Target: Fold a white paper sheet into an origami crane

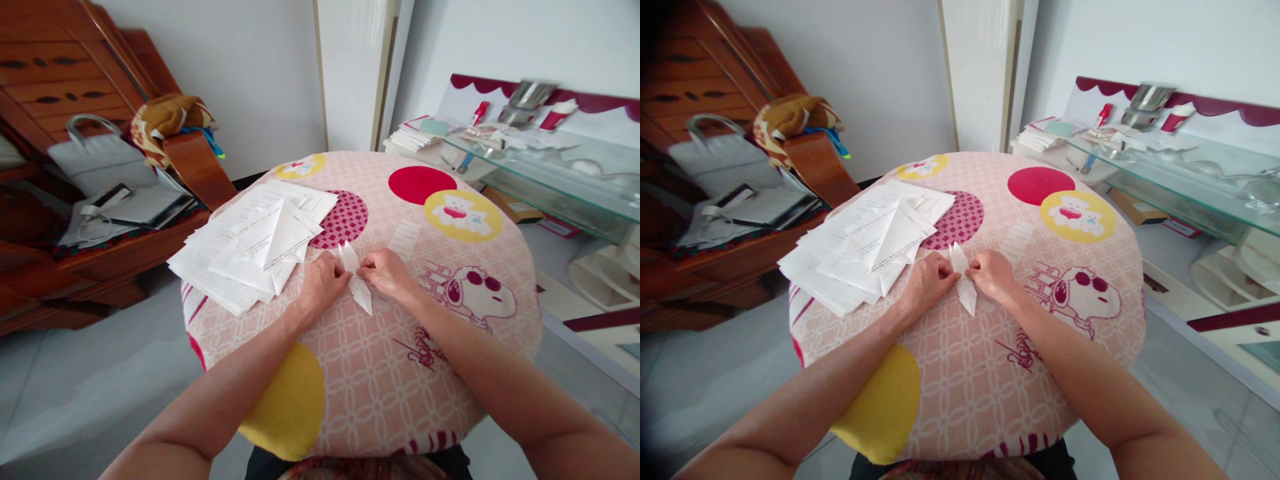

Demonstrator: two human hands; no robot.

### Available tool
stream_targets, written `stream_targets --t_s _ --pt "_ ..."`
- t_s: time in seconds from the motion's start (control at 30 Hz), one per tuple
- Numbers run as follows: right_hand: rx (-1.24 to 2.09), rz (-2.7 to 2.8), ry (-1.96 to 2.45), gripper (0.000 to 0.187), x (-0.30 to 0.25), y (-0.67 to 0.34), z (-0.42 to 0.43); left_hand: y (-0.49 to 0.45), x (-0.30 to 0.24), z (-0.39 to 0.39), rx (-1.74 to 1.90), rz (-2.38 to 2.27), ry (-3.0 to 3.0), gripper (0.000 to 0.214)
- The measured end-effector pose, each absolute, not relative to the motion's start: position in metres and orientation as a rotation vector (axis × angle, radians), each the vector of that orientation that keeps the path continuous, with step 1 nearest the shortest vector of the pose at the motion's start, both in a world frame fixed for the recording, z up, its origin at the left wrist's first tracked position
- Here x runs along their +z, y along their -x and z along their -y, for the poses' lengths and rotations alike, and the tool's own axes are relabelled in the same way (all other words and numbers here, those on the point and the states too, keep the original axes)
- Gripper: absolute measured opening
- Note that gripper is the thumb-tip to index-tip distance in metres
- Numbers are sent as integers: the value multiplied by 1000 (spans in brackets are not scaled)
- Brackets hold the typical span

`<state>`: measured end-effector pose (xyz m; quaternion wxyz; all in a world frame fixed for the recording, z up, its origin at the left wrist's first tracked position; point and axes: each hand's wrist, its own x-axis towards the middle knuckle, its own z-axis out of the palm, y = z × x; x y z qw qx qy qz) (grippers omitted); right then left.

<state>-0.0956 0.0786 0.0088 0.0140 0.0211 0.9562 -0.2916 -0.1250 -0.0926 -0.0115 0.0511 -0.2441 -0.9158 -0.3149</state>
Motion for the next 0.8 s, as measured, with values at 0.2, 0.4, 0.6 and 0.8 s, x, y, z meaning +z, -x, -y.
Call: stream_targets --t_s 0.2,0.4,0.6,0.8 --pt "-888 -3029 -45 17 4 95 -78 125 -13 94 -894 2798 722 19" --pt "-871 -3043 -71 18 1 95 -77 126 -10 94 -931 2844 728 17" --pt "-816 -3058 -88 16 1 94 -75 125 -7 93 -916 2890 677 16" --pt "-669 -3218 -24 13 -7 83 -70 122 -5 92 -965 2908 652 16"
